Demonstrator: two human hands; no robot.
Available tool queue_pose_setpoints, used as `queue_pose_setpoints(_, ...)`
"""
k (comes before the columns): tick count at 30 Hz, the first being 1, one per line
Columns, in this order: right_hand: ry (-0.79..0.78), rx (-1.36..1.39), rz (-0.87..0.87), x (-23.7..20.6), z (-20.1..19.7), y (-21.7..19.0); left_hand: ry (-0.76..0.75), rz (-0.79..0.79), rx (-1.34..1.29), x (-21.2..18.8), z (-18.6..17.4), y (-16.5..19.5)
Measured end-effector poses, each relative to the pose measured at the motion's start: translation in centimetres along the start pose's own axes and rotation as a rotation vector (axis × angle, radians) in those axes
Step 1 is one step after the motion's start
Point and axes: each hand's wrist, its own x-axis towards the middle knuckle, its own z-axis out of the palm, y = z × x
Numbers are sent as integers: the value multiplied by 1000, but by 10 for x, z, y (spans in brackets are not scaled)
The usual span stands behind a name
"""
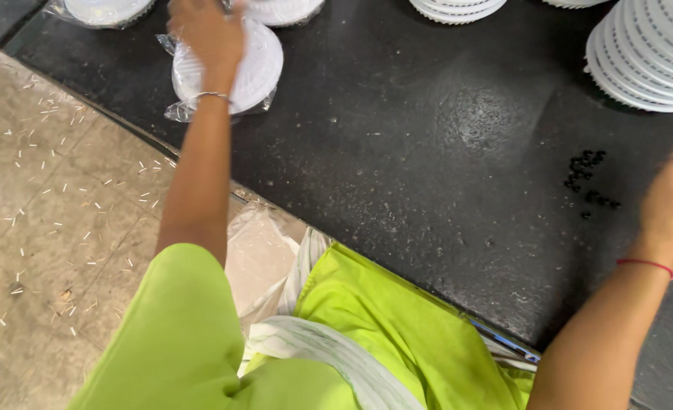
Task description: The person sits at a workbench and presses small black plastic clips into the underside of round white light fixture bases, working one base at a time. They place each finished base onto a stack of completed bases and pick up the next one, occasionally handling plastic wrapping around the bases.
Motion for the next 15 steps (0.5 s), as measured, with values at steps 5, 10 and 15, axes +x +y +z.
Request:
queue_pose_setpoints(5,-101,-6,-287,-26,29,-92,-634,-440,-41,-4,-7,-66)
queue_pose_setpoints(10,-382,5,-347,-57,73,-171,-679,-299,-72,-20,0,-43)
queue_pose_setpoints(15,-507,41,-288,-63,81,-187,-871,-136,-600,-43,-16,34)
